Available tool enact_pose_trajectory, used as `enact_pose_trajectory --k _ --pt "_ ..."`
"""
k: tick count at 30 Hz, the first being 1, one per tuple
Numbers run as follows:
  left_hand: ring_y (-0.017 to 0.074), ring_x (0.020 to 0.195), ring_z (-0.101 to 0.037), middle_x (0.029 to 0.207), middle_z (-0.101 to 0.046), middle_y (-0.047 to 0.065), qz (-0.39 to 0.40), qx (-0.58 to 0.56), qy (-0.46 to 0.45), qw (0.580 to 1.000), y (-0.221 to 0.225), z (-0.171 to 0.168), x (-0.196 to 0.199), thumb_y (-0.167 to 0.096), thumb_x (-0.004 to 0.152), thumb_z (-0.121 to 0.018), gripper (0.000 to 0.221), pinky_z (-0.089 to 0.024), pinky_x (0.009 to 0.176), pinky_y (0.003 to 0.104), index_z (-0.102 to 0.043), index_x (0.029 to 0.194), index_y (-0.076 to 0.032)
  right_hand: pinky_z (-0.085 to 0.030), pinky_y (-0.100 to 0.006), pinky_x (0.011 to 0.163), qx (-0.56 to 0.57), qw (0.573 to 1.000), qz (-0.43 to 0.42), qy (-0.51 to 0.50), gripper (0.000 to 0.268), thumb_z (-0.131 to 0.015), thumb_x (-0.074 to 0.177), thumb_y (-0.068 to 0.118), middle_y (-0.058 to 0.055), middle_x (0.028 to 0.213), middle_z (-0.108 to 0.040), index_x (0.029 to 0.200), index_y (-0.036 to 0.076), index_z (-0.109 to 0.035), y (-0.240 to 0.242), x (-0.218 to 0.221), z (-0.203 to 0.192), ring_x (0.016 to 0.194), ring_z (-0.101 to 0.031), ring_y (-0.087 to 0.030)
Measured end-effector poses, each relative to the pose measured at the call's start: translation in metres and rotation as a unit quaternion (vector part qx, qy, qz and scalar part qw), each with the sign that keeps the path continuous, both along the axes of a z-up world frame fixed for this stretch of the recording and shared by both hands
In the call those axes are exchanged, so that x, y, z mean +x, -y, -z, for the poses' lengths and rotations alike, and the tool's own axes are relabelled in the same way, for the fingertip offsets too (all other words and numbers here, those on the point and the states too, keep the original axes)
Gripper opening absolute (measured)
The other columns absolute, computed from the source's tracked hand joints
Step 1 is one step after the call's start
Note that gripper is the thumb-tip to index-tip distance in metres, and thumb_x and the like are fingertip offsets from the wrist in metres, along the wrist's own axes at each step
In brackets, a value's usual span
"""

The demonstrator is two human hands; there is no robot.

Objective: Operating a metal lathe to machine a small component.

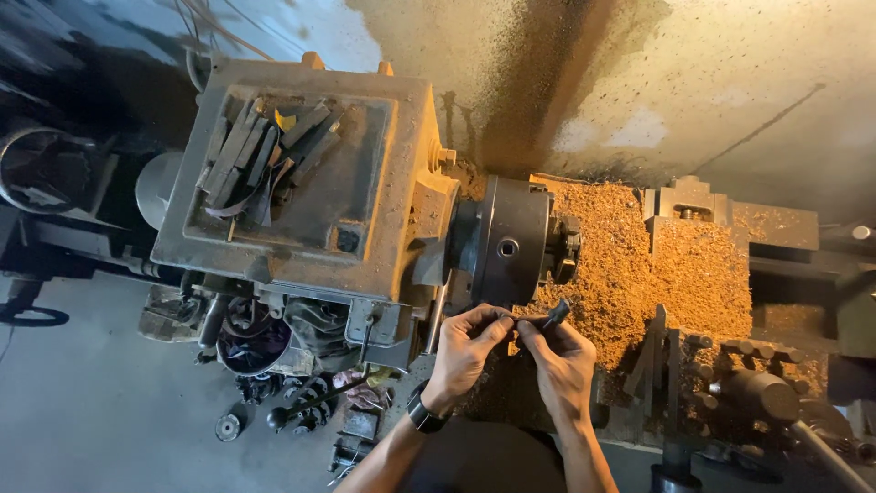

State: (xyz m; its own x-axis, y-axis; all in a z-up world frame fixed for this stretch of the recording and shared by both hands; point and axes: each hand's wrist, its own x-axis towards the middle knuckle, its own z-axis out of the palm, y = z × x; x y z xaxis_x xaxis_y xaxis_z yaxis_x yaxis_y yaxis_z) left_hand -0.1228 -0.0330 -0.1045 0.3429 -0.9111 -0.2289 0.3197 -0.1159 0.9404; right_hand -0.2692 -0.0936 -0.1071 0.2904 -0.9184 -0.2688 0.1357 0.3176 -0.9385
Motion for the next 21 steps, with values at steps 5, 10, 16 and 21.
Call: enact_pose_trajectory --k 5,10,16,21 --pt "0.0035 0.083 -0.062 0.091 -0.073 -0.002 -0.001 0.008 -0.011 1.000 0.000 0.001 -0.002 -0.017 0.098 -0.070 0.017 -0.051 0.074 0.020 -0.077 0.105 -0.003 -0.056 -0.025 0.079 -0.008 1.000 -0.011 0.022 0.016 -0.070 0.093 0.002 -0.009 0.096 -0.075 0.106 -0.006 -0.075 0.001 -0.003 0.003 0.086 -0.069 -0.012" --pt "0.0049 0.079 -0.059 0.087 -0.071 0.000 0.000 0.026 0.019 0.999 0.005 -0.004 -0.001 -0.016 0.099 -0.071 0.017 -0.049 0.071 0.022 -0.077 0.105 -0.002 -0.056 -0.024 0.077 -0.045 0.998 -0.013 -0.030 0.013 -0.070 0.094 0.003 -0.006 0.094 -0.075 0.104 -0.003 -0.076 0.005 -0.006 0.003 0.085 -0.069 -0.011" --pt "0.0164 0.085 -0.068 0.095 -0.073 0.007 0.118 -0.098 0.362 0.919 0.036 -0.034 0.025 -0.014 0.092 -0.075 0.015 -0.056 0.074 0.032 -0.075 0.102 -0.003 -0.053 -0.026 0.059 -0.303 0.913 -0.045 -0.268 0.011 -0.074 0.091 0.011 -0.004 0.080 -0.076 0.100 0.003 -0.077 0.015 -0.016 -0.020 0.065 -0.069 -0.011" --pt "0.0237 0.080 -0.066 0.092 -0.070 0.009 0.257 -0.151 0.452 0.841 0.074 -0.020 0.025 -0.015 0.087 -0.076 0.014 -0.055 0.069 0.036 -0.074 0.096 -0.005 -0.056 -0.025 0.064 -0.362 0.906 -0.008 -0.220 0.012 -0.073 0.095 0.012 -0.006 0.086 -0.077 0.102 0.002 -0.075 0.025 -0.028 -0.016 0.073 -0.073 -0.011"
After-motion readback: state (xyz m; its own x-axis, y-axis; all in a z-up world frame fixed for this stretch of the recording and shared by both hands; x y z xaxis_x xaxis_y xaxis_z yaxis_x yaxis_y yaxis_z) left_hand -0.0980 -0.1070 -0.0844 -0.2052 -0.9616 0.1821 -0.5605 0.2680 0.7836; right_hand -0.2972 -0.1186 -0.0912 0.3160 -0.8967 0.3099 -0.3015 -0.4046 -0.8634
